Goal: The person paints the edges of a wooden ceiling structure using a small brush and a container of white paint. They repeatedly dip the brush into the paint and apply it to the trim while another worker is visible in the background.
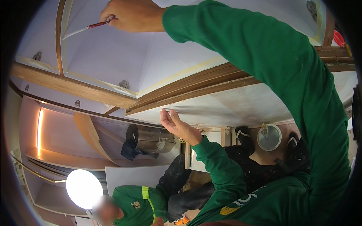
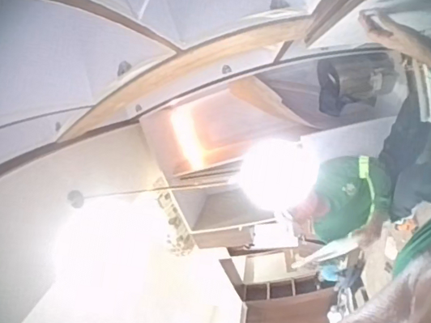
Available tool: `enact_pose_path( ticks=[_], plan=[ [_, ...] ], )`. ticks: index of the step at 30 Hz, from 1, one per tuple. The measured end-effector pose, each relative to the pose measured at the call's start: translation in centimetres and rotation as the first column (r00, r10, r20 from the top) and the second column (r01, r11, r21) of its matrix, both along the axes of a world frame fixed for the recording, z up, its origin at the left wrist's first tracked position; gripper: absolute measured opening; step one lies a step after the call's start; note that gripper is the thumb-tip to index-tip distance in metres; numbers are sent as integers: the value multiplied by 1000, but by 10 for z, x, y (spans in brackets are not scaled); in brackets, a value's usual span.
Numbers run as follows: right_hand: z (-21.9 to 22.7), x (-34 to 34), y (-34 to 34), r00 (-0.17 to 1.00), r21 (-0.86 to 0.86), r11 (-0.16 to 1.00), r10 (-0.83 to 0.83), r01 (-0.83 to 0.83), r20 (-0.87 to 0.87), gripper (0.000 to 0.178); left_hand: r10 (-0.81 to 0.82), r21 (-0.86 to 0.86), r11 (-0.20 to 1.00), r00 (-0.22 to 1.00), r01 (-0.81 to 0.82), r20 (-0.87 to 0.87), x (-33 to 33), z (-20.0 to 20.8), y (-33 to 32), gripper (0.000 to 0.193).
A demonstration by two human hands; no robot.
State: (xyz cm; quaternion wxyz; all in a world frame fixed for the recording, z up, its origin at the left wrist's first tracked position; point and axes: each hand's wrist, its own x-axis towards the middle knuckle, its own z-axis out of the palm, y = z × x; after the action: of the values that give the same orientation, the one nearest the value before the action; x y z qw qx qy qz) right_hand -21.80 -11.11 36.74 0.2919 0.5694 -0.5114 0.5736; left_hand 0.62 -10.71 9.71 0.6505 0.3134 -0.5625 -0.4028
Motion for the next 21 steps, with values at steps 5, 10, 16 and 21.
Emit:
enact_pose_path(
  ticks=[5, 10, 16, 21],
  plan=[
    [-3, -9, 16, 995, -207, 974, 97, -96, -7, 18, 9, -6, 1000, 1000, -9, -9, -1, -1, -1, 41],
    [-2, -17, 35, 998, -207, 976, 65, -69, -27, 18, 12, -2, 1000, 1000, -12, -13, -2, -1, -1, 42],
    [-3, -22, 51, 999, -209, 977, 31, -35, -21, 17, 17, 2, 1000, 1000, -17, -4, -2, -3, -2, 42],
    [-6, -25, 65, 999, -239, 971, 29, -31, -12, 16, -30, 21, 999, 998, 32, -62, 0, -4, -3, 45]
  ],
)
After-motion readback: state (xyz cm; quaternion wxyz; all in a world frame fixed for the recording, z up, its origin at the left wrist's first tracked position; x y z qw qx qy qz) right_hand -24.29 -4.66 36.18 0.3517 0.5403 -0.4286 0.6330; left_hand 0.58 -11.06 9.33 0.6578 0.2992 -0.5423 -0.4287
